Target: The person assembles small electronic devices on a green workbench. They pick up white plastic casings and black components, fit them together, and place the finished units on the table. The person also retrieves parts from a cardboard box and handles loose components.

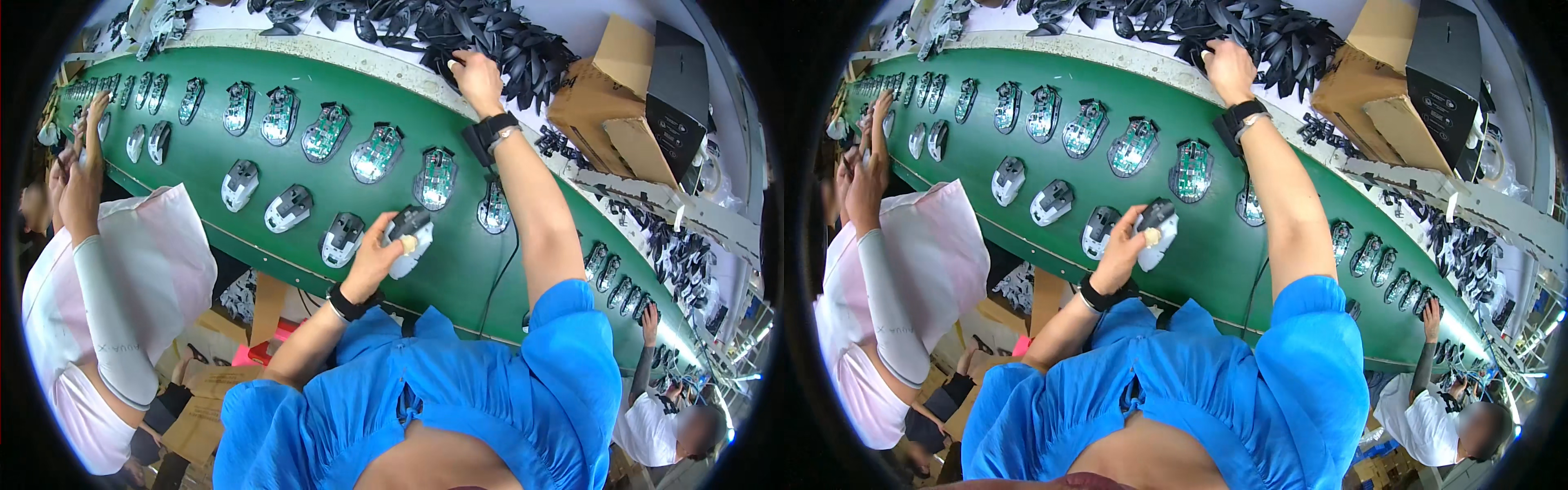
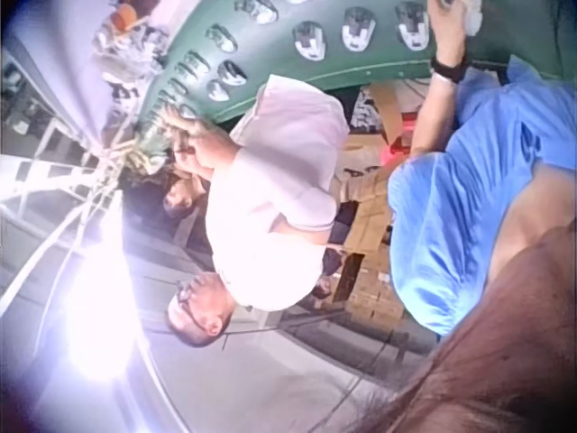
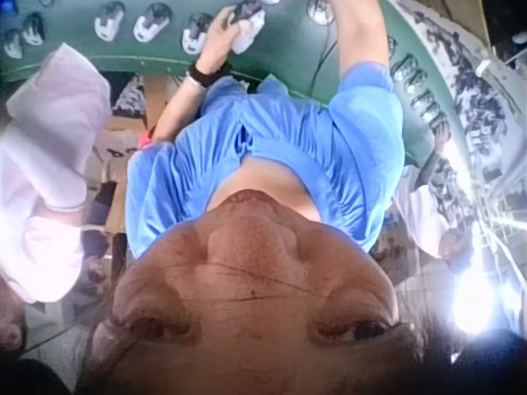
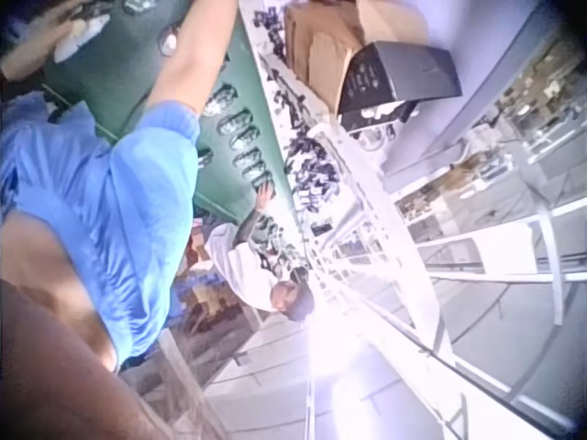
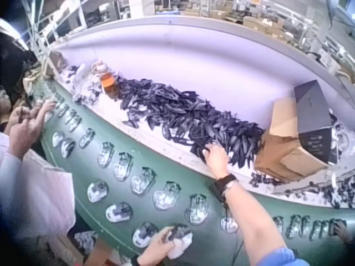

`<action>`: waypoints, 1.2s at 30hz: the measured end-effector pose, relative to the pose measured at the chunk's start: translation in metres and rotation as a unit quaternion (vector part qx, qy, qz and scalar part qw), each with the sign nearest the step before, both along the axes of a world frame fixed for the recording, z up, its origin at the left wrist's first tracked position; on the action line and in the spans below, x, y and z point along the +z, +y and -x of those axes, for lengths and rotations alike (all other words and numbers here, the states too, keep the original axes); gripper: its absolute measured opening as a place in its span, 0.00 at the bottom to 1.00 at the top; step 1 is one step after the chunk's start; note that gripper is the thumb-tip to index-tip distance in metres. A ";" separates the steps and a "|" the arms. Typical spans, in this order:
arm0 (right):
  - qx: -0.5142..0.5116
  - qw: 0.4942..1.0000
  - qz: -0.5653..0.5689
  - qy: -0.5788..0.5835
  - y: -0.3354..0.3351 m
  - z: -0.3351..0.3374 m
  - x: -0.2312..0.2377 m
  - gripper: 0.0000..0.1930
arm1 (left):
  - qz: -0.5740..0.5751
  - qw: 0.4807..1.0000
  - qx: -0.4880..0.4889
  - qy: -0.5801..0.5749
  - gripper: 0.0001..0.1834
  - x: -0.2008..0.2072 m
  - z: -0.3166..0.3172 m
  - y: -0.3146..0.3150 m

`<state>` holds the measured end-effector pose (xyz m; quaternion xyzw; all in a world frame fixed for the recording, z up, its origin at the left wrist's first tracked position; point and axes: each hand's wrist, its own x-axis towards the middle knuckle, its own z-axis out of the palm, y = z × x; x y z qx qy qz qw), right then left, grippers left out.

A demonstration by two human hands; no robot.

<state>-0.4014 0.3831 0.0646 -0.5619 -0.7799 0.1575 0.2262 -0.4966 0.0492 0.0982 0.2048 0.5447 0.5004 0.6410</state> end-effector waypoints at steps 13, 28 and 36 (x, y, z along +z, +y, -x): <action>0.332 0.904 -0.233 0.138 -0.230 -0.093 0.124 0.17 | -0.148 0.937 -0.258 -0.184 0.44 0.089 0.031 0.020; -0.005 0.755 0.408 0.514 -0.305 -0.118 0.138 0.05 | -0.338 0.861 -0.305 0.226 0.36 0.118 -0.019 -0.018; -0.032 0.578 0.440 0.686 -0.312 -0.116 0.160 0.11 | -0.137 0.988 0.000 0.066 0.21 0.095 -0.020 0.000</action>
